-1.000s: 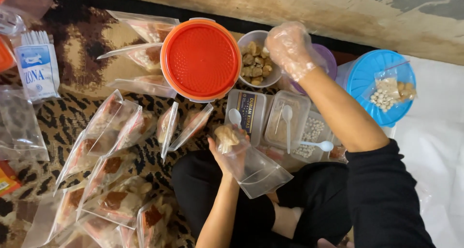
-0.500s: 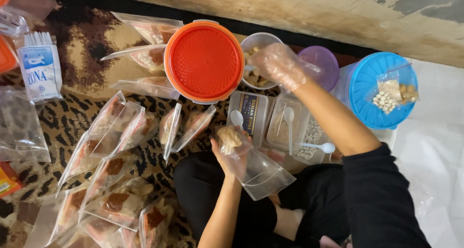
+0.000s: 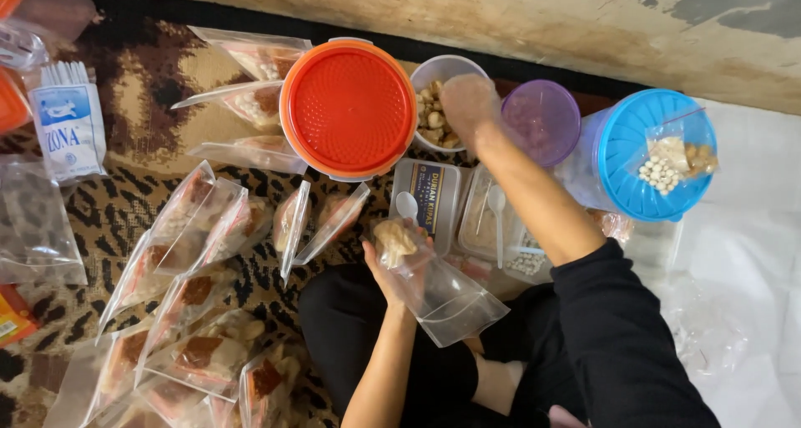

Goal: Manually portioning and packaging various snacks into small plastic bags from larger containers.

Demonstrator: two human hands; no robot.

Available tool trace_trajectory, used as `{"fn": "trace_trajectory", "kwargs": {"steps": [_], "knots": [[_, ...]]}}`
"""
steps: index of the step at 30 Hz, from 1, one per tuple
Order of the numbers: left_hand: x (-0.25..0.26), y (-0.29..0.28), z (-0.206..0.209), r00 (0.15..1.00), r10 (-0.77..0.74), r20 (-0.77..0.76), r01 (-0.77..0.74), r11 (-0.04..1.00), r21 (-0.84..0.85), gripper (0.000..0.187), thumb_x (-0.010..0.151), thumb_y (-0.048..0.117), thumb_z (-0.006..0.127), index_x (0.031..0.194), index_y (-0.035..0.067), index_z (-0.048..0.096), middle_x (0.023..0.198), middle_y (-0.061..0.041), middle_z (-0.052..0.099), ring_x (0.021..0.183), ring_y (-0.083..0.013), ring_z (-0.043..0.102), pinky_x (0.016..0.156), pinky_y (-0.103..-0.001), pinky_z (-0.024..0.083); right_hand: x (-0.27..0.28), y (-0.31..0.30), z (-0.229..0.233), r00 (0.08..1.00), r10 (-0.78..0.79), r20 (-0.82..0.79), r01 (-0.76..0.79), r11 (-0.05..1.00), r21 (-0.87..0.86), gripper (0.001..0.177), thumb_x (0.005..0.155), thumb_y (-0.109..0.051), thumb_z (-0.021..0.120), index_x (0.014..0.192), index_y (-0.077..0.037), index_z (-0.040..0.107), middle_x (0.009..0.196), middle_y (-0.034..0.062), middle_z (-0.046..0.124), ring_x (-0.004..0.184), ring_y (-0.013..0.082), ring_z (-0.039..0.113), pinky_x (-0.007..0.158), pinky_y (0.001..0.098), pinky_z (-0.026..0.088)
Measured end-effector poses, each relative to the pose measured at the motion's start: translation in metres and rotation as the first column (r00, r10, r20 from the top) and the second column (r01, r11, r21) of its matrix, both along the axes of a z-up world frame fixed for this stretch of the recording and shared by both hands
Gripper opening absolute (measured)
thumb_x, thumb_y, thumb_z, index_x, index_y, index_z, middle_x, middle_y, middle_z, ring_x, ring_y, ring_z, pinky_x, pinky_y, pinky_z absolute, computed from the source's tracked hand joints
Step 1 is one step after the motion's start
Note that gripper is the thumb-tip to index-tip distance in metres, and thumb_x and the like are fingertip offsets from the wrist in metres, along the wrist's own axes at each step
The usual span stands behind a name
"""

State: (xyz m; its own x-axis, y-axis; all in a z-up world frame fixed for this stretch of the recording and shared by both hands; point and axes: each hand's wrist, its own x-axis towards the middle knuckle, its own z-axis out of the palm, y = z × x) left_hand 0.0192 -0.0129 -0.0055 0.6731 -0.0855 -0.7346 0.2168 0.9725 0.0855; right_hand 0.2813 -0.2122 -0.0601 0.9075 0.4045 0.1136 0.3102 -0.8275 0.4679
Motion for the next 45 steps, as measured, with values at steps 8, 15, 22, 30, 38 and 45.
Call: {"fn": "trace_trajectory", "kwargs": {"steps": [8, 15, 22, 30, 38, 45], "knots": [[0.001, 0.000, -0.001, 1.000, 0.000, -0.030, 0.000, 1.000, -0.014, 0.068, 0.084, 0.074, 0.058, 0.117, 0.015, 0.066, 0.123, -0.013, 0.068, 0.101, -0.0316, 0.067, 0.093, -0.052, 0.054, -0.024, 0.027, 0.084, 0.972, -0.161, 0.171, 0.157, 0.987, 0.038, 0.021, 0.086, -0.011, 0.064, 0.065, -0.010, 0.066, 0.056, 0.0072, 0.057, 0.048, 0.0275, 0.059, 0.035, 0.0352, 0.037], [0.001, -0.001, -0.003, 0.999, -0.002, -0.047, 0.001, 1.000, -0.004, 0.067, 0.084, 0.073, 0.059, 0.117, 0.015, 0.066, 0.124, -0.014, 0.068, 0.101, -0.0332, 0.067, 0.093, -0.054, 0.055, -0.001, -0.013, 0.004, 0.995, -0.046, -0.094, 0.040, 0.997, -0.062, 0.011, 0.072, -0.006, 0.067, 0.065, -0.014, 0.065, 0.050, 0.0076, 0.051, 0.044, 0.0318, 0.053, 0.023, 0.0561, 0.033], [0.001, 0.000, 0.004, 0.999, -0.004, -0.038, 0.004, 1.000, -0.005, 0.067, 0.085, 0.073, 0.059, 0.117, 0.015, 0.067, 0.123, -0.012, 0.068, 0.101, -0.0308, 0.067, 0.095, -0.052, 0.054, -0.025, -0.010, 0.020, 0.971, 0.057, -0.231, -0.030, 0.993, 0.117, 0.021, 0.087, -0.015, 0.061, 0.066, -0.020, 0.059, 0.057, -0.0014, 0.058, 0.053, 0.0220, 0.061, 0.037, 0.0408, 0.043], [0.000, -0.001, -0.004, 0.999, -0.021, -0.034, 0.022, 1.000, 0.016, 0.068, 0.086, 0.073, 0.057, 0.118, 0.015, 0.067, 0.125, -0.012, 0.068, 0.102, -0.0304, 0.067, 0.097, -0.052, 0.053, -0.041, 0.021, 0.115, 0.948, 0.192, 0.255, -0.113, 0.949, -0.294, 0.026, 0.072, -0.005, 0.062, 0.054, -0.021, 0.053, 0.051, -0.0051, 0.052, 0.040, 0.0185, 0.054, 0.030, 0.0294, 0.035], [0.000, -0.003, -0.002, 1.000, 0.004, -0.016, -0.004, 1.000, -0.002, 0.067, 0.086, 0.072, 0.058, 0.119, 0.014, 0.067, 0.127, -0.013, 0.067, 0.104, -0.0315, 0.067, 0.097, -0.053, 0.053, -0.026, 0.013, 0.031, 0.960, 0.021, -0.280, 0.070, 0.948, 0.310, 0.020, 0.088, -0.024, 0.070, 0.071, -0.015, 0.065, 0.068, 0.0026, 0.066, 0.071, 0.0232, 0.067, 0.064, 0.0385, 0.051], [0.000, -0.005, -0.009, 0.999, 0.009, -0.032, -0.008, 1.000, 0.008, 0.071, 0.086, 0.073, 0.057, 0.122, 0.012, 0.066, 0.128, -0.015, 0.066, 0.105, -0.0317, 0.066, 0.098, -0.053, 0.052, -0.026, 0.037, 0.083, 0.916, 0.031, -0.399, 0.063, 0.974, 0.220, 0.031, 0.096, -0.028, 0.058, 0.068, -0.015, 0.056, 0.063, 0.0034, 0.059, 0.060, 0.0236, 0.063, 0.055, 0.0324, 0.048]]}}
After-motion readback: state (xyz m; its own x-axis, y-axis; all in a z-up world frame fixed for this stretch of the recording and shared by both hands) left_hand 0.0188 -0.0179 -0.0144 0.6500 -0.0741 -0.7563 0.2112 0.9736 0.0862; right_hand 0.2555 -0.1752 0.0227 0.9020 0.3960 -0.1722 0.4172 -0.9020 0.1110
